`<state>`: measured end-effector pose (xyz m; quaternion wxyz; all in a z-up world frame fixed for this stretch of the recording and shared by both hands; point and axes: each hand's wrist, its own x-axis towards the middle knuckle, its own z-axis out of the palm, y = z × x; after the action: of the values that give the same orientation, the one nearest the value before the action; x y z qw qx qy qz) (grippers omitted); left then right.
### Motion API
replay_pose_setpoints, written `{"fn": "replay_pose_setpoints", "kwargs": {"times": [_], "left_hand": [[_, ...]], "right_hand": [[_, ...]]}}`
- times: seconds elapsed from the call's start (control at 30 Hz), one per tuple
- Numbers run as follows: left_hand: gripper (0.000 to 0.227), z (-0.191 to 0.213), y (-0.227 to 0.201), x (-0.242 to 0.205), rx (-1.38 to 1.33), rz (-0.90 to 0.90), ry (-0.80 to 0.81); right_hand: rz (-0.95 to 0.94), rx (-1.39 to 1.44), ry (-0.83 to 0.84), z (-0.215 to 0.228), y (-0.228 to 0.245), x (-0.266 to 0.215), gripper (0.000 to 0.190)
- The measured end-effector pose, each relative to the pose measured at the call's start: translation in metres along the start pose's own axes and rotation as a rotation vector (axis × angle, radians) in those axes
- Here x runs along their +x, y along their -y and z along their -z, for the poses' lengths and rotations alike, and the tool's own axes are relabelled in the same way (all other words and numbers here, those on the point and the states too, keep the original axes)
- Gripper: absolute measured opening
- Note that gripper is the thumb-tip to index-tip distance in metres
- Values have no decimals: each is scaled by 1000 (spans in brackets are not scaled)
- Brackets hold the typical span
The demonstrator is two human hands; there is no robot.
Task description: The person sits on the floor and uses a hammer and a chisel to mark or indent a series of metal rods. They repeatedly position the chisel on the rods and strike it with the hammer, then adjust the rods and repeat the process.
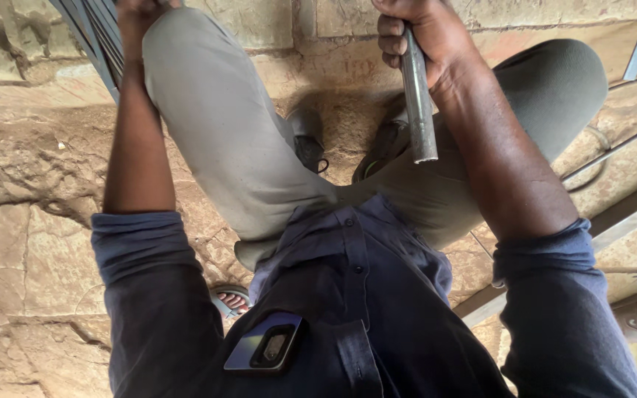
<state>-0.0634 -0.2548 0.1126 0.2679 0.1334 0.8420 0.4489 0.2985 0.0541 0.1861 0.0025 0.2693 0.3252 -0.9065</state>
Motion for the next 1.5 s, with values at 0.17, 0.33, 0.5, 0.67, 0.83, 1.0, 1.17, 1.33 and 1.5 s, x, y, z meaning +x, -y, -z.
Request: {"fn": "replay_pose_setpoints", "kwargs": {"times": [0.17, 0.33, 0.5, 0.67, 0.83, 1.0, 1.17, 1.33, 1.5], "left_hand": [[21, 40, 7, 14, 17, 44, -68], [20, 57, 6, -6, -66, 18, 6], [20, 35, -6, -42, -169, -22, 209], [20, -14, -9, -92, -188, 62, 586], [19, -53, 2, -149, -152, 182, 907], [19, -59, 0, -162, -259, 205, 1005], [11, -43, -26, -141, -265, -94, 875], [11, -30, -56, -95, -71, -373, 480], [17, -25, -60, -41, 596, -668, 145]], "right_hand": [[-10, 13, 11, -6, -2, 8, 22], [-25, 27, 17, -11, -7, 19, 22], [-1, -12, 36, -14, -9, 17, 20], [-9, 16, 25, 1, -15, 22, 23], [21, 73, 16, 16, -26, 37, 23], [4, 109, 41, 22, -20, 31, 23], [8, 93, -3, 23, -6, 16, 25], [-3, 151, -31, 5, 9, 0, 20], [25, 105, -115, -4, 11, -8, 14]]}}
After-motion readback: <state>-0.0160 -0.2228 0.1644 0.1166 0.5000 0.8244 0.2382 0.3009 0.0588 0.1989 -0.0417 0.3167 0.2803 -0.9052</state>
